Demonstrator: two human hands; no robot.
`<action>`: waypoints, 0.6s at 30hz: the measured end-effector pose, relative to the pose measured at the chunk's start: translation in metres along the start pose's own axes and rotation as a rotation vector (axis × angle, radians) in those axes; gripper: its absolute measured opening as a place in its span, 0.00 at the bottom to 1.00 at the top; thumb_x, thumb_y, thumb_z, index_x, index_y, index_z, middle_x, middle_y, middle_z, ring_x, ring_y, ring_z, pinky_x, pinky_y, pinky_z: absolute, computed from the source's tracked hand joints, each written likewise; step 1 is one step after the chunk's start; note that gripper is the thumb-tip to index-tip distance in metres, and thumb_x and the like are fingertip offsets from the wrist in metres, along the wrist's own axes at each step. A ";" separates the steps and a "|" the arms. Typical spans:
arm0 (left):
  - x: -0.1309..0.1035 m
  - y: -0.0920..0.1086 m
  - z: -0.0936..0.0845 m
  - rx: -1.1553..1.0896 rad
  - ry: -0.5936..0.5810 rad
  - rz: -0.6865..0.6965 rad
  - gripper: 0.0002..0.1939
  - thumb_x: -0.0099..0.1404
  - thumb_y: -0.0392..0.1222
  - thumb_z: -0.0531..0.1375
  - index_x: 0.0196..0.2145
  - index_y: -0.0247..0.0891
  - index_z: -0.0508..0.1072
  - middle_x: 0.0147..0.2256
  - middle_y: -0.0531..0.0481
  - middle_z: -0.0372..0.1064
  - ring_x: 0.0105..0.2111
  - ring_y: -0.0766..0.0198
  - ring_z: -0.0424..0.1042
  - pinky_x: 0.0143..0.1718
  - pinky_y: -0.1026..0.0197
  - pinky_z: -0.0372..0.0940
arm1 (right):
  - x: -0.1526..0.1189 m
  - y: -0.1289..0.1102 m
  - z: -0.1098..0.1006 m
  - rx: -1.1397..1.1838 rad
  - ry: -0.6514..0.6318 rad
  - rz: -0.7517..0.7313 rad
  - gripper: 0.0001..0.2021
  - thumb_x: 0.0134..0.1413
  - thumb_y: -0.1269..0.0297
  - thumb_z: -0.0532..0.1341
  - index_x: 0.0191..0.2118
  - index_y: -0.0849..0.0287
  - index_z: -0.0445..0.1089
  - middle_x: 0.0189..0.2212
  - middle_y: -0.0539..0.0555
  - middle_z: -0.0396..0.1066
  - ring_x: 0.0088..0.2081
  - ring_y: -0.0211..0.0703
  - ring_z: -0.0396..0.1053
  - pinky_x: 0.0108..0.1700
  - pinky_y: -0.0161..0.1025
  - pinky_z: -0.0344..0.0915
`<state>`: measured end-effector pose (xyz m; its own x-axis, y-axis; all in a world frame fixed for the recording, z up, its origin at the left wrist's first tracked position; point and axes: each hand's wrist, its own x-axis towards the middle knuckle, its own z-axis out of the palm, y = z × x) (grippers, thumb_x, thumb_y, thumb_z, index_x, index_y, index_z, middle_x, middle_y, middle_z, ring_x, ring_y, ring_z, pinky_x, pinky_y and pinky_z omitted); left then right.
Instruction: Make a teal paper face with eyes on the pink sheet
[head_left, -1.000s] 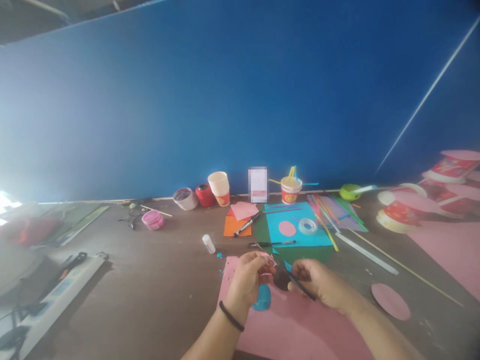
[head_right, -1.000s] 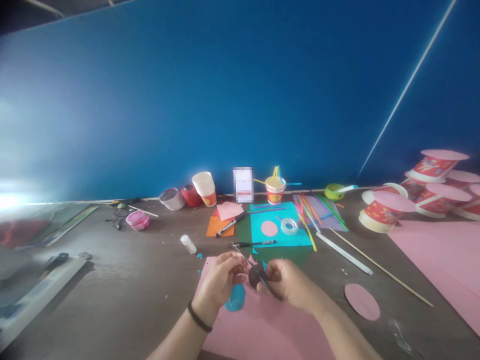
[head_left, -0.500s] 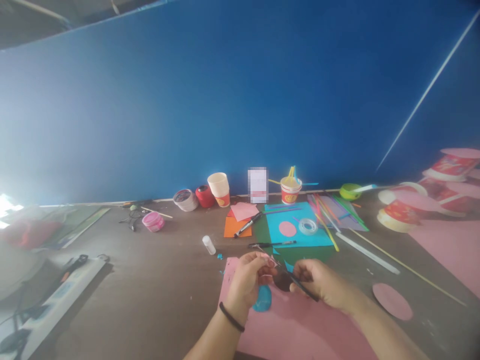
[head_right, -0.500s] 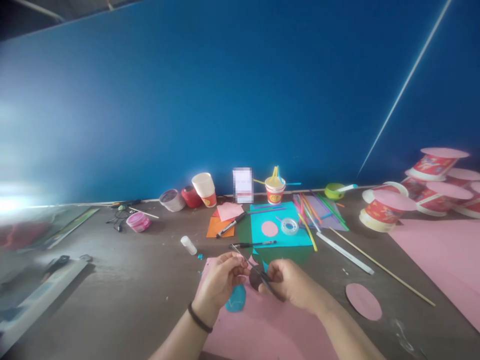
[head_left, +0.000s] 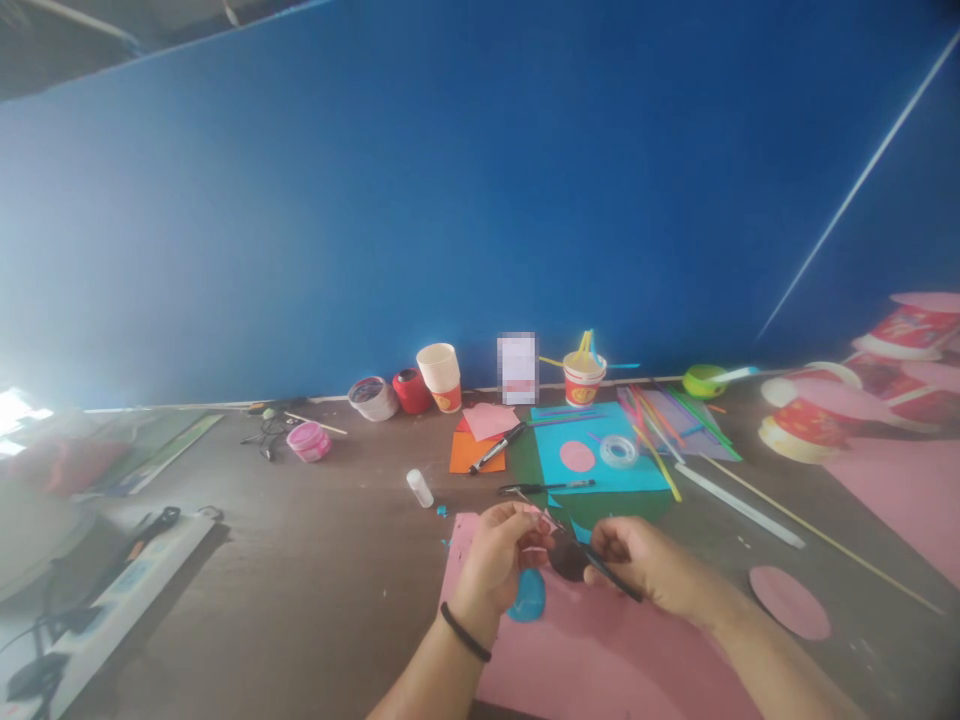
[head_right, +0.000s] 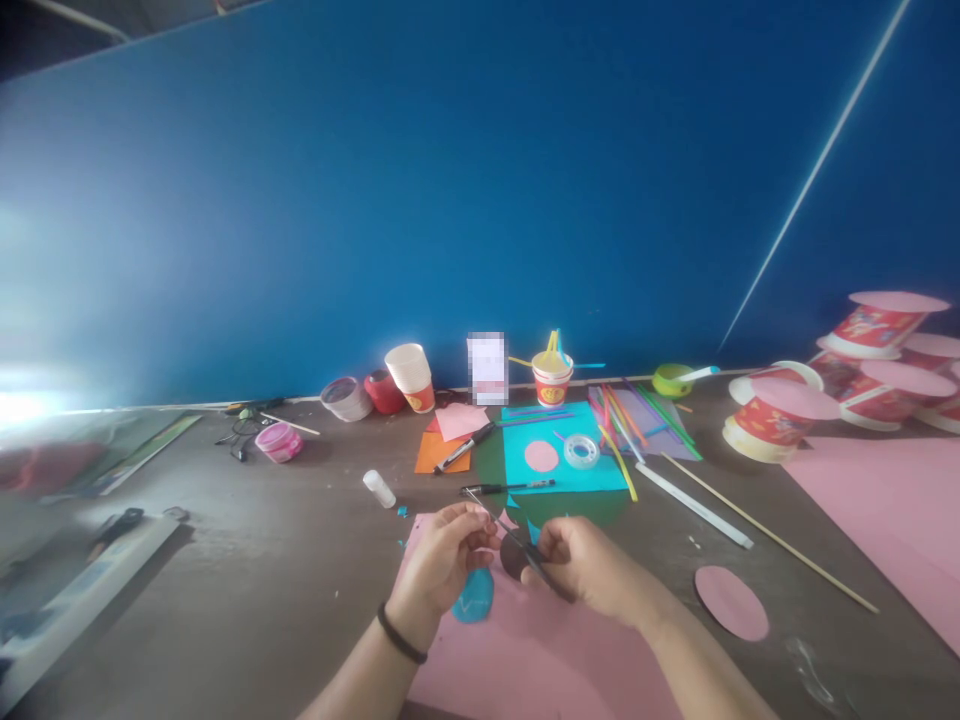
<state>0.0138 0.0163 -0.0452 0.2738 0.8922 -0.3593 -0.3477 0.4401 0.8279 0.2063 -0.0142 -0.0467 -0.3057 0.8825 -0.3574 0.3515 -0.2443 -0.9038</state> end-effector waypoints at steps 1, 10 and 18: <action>0.000 0.000 0.000 -0.001 0.000 -0.001 0.05 0.51 0.37 0.61 0.25 0.32 0.68 0.24 0.50 0.66 0.24 0.67 0.68 0.21 0.68 0.60 | 0.000 0.000 0.000 -0.002 0.002 0.000 0.17 0.42 0.56 0.66 0.29 0.61 0.60 0.19 0.43 0.54 0.21 0.30 0.49 0.21 0.28 0.46; 0.001 0.001 0.000 0.009 0.017 -0.008 0.06 0.50 0.38 0.62 0.25 0.33 0.68 0.23 0.51 0.65 0.23 0.67 0.66 0.20 0.68 0.59 | 0.000 0.000 -0.002 -0.011 0.003 -0.009 0.17 0.42 0.56 0.66 0.28 0.61 0.60 0.19 0.43 0.56 0.21 0.30 0.50 0.21 0.28 0.47; -0.001 0.001 0.001 0.034 0.027 -0.006 0.05 0.50 0.37 0.61 0.24 0.34 0.67 0.23 0.51 0.64 0.23 0.67 0.65 0.20 0.67 0.59 | 0.000 0.000 -0.002 -0.005 0.001 0.000 0.17 0.42 0.55 0.66 0.29 0.61 0.60 0.18 0.43 0.56 0.21 0.30 0.49 0.20 0.28 0.47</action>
<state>0.0143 0.0161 -0.0437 0.2518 0.8919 -0.3756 -0.3156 0.4426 0.8393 0.2079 -0.0137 -0.0465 -0.3043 0.8831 -0.3572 0.3558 -0.2424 -0.9026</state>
